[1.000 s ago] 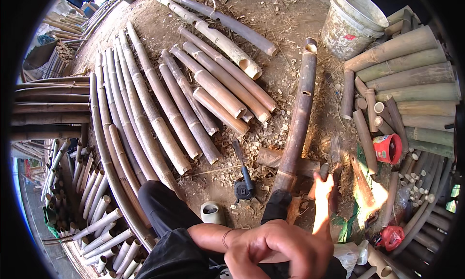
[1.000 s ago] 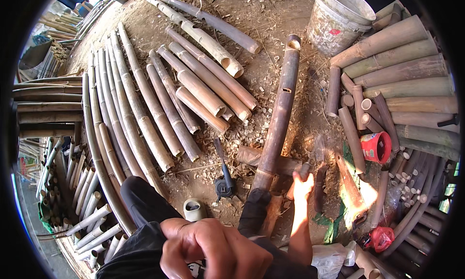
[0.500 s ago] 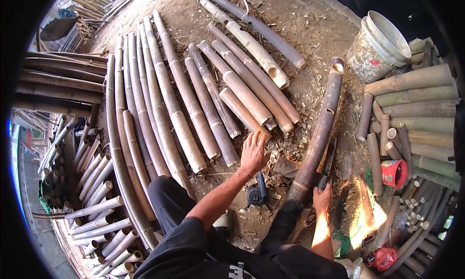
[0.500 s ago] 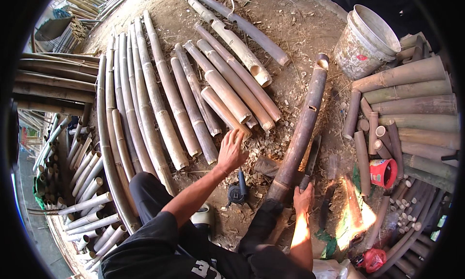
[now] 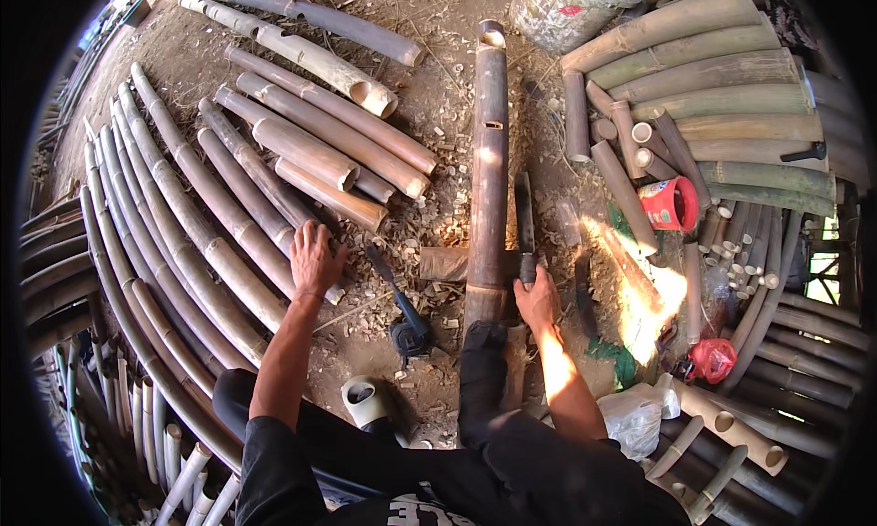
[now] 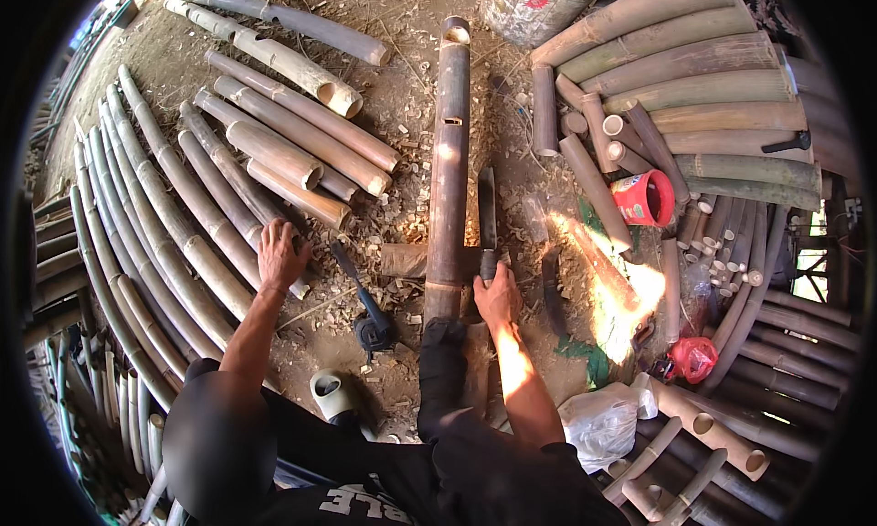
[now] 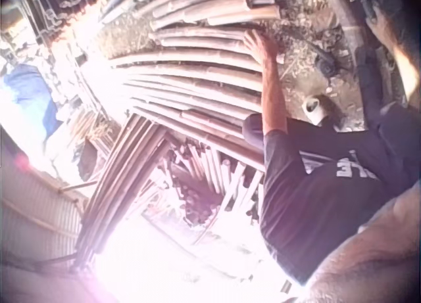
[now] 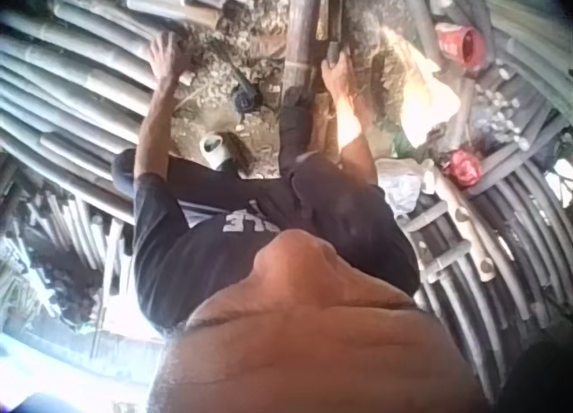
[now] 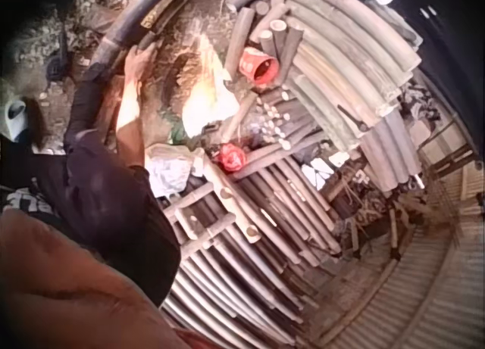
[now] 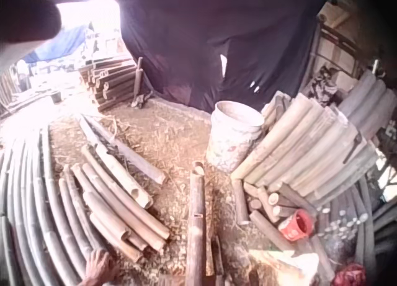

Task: The person sits on the ground and uses a wooden mallet to drive a cylindrical wooden plug into a hole in a bamboo stalk. They then use a knife to trim the excess length of the plug flush with the bamboo surface.

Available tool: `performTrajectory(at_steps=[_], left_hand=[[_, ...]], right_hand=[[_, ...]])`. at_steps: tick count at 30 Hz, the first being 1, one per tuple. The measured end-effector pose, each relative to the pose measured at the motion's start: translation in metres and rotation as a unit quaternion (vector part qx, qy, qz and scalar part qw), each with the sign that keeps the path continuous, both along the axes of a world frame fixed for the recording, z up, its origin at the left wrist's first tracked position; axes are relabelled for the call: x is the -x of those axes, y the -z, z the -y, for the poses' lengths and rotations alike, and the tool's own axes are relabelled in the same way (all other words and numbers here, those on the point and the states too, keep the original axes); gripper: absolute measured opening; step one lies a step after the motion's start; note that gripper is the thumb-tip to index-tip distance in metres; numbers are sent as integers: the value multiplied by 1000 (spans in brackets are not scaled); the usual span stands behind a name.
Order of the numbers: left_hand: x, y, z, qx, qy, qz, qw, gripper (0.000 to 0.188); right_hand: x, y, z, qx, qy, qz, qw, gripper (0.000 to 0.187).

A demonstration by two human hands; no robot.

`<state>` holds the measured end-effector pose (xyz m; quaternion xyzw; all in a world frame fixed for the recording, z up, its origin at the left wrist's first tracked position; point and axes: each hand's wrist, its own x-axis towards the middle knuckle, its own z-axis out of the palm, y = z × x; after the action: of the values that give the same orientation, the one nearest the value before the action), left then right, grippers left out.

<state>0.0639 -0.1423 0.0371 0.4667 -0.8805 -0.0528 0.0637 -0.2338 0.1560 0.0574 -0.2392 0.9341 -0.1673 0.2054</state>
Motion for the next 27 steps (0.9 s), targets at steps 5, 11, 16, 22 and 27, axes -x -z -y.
performTrajectory(at_steps=[5, 11, 16, 22, 27], left_hand=[[-5, 1, -2, 5, -21, -3, 1000, 61], [42, -12, 11, 18, -34, -6, 999, 45], [108, -21, -5, -20, 203, 79, 976, 48], [135, 6, 5, 36, 109, 31, 993, 38], [114, 31, 22, 46, 18, 42, 998, 23]], right_hand=[[-1, 17, -6, 21, -25, -22, 999, 53], [-4, -4, 2, -3, -15, -1, 1000, 53], [-1, -9, 3, -19, -19, -1, 1000, 56], [-2, -12, 7, -24, 2, 34, 999, 57], [-3, -12, 6, -17, 13, 57, 998, 60]])
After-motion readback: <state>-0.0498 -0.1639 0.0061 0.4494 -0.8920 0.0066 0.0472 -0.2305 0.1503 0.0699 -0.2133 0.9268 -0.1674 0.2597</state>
